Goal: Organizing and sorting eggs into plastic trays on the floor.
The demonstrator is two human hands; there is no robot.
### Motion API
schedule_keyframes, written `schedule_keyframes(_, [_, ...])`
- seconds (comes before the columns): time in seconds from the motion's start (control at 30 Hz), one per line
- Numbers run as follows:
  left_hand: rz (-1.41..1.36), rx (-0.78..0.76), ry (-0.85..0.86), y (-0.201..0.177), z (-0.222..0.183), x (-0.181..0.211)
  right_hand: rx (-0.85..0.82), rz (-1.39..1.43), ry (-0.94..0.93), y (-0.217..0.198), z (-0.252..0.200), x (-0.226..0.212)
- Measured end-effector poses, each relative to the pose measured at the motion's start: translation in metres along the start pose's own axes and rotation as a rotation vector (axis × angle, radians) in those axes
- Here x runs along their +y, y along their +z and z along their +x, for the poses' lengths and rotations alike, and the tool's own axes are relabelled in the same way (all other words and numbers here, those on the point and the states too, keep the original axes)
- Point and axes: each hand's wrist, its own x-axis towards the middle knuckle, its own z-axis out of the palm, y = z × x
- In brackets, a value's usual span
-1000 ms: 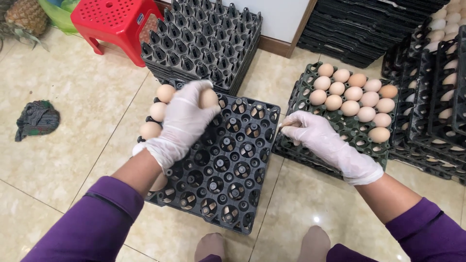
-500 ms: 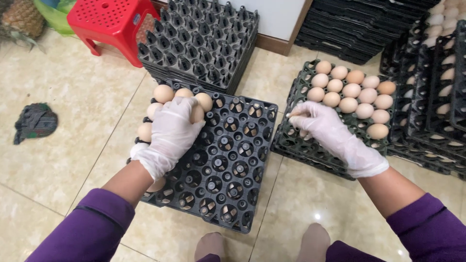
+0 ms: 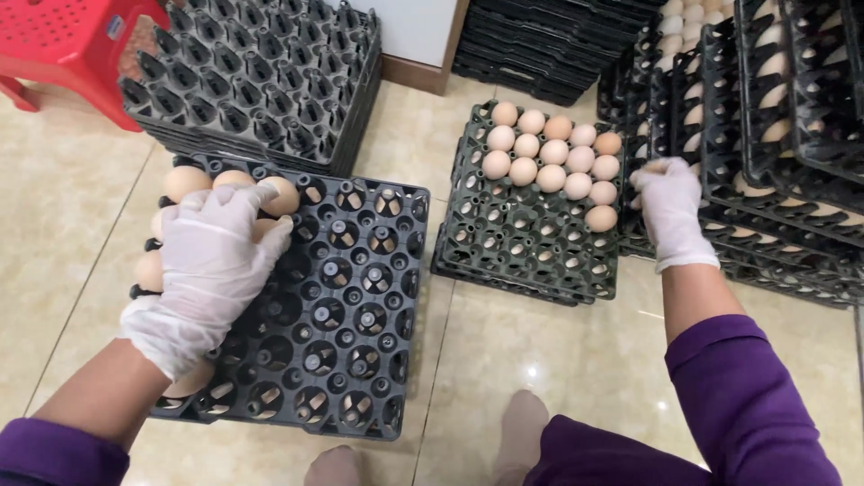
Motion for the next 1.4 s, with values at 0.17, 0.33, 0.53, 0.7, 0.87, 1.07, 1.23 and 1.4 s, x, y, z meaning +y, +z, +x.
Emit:
schedule_keyframes(0.17, [-0.159, 0.021, 0.031, -0.010, 0.012, 0.021, -0.174, -0.304, 0.167, 0.009, -0.024, -0.001])
schedule_keyframes(0.33, [-0.167, 0.073, 0.083, -0.004, 0.016, 0.033, -0.255, -0.632, 0.091, 0.026, -0.042, -0.004])
schedule_keyframes(0.53, [-0.242, 0.049, 0.076, -0.011, 0.018, 0.058, -0.199, -0.477, 0.105, 0.020, -0.053, -0.021])
schedule_keyframes(0.7, [-0.457, -0.013, 0.115, -0.012, 0.013, 0.083, -0.190, -0.164, -0.122, 0.025, -0.043, -0.042])
schedule_keyframes(0.87, [-0.536, -0.159, 0.083, -0.015, -0.006, 0.112, -0.510, -0.044, -0.226, 0.055, -0.140, -0.182])
schedule_keyframes(1.07, [-0.561, -0.378, 0.039, -0.023, -0.018, 0.123, -0.884, -0.081, -0.198, 0.089, -0.227, -0.251])
schedule_keyframes(1.23, [-0.513, -0.468, -0.038, -0.008, -0.030, 0.105, -1.038, -0.242, -0.293, 0.119, -0.247, -0.248])
schedule_keyframes(1.4, [-0.445, -0.262, -0.104, -0.026, -0.035, 0.085, -0.983, -0.180, -0.201, 0.130, -0.258, -0.254])
